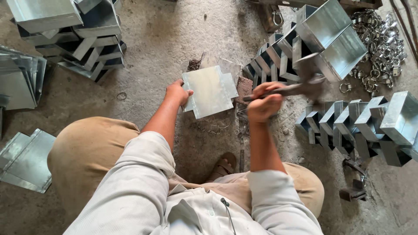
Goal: The person sits on the floor and repeatedly hammers a stack of square metal plates placed on a brick. They adjust the stack and continue striking the metal with a hammer, surrounded by piles of similar metal pieces.
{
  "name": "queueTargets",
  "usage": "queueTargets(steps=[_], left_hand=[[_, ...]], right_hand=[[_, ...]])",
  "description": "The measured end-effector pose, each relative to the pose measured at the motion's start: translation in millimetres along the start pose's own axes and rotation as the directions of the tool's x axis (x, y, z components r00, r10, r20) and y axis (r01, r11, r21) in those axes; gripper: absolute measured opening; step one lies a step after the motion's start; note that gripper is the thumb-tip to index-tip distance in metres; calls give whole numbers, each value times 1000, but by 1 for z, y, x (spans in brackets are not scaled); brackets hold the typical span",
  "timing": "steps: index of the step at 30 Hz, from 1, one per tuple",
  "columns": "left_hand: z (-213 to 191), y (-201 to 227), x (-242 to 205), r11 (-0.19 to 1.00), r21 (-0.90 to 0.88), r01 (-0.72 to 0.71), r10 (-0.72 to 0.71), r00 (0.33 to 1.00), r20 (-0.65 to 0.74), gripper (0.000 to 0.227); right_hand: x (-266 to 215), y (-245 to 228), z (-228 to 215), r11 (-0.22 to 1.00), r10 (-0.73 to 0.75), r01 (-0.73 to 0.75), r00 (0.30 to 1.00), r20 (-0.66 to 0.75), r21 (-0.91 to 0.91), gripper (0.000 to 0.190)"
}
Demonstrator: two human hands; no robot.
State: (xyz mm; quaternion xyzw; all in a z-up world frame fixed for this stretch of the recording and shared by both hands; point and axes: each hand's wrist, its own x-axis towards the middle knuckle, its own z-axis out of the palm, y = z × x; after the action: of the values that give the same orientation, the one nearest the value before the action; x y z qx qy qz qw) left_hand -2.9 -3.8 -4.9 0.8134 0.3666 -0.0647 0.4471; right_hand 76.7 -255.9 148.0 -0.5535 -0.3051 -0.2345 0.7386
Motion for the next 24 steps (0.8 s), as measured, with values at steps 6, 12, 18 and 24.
queueTargets(steps=[6,12,18,24], left_hand=[[-5,12,-7,996,-66,62,-60,998,20,71],[-13,15,-13,992,-89,89,-86,996,31,69],[-9,12,-16,995,-55,86,-85,996,32,71],[-9,15,-15,989,-106,100,-98,995,27,69]], right_hand=[[-56,53,-21,467,530,-74,821,213,-881,34],[21,-22,13,832,302,-212,948,98,-513,39],[-26,33,1,847,-74,157,981,179,-508,26],[-59,58,-20,493,467,-13,847,252,-870,22]])
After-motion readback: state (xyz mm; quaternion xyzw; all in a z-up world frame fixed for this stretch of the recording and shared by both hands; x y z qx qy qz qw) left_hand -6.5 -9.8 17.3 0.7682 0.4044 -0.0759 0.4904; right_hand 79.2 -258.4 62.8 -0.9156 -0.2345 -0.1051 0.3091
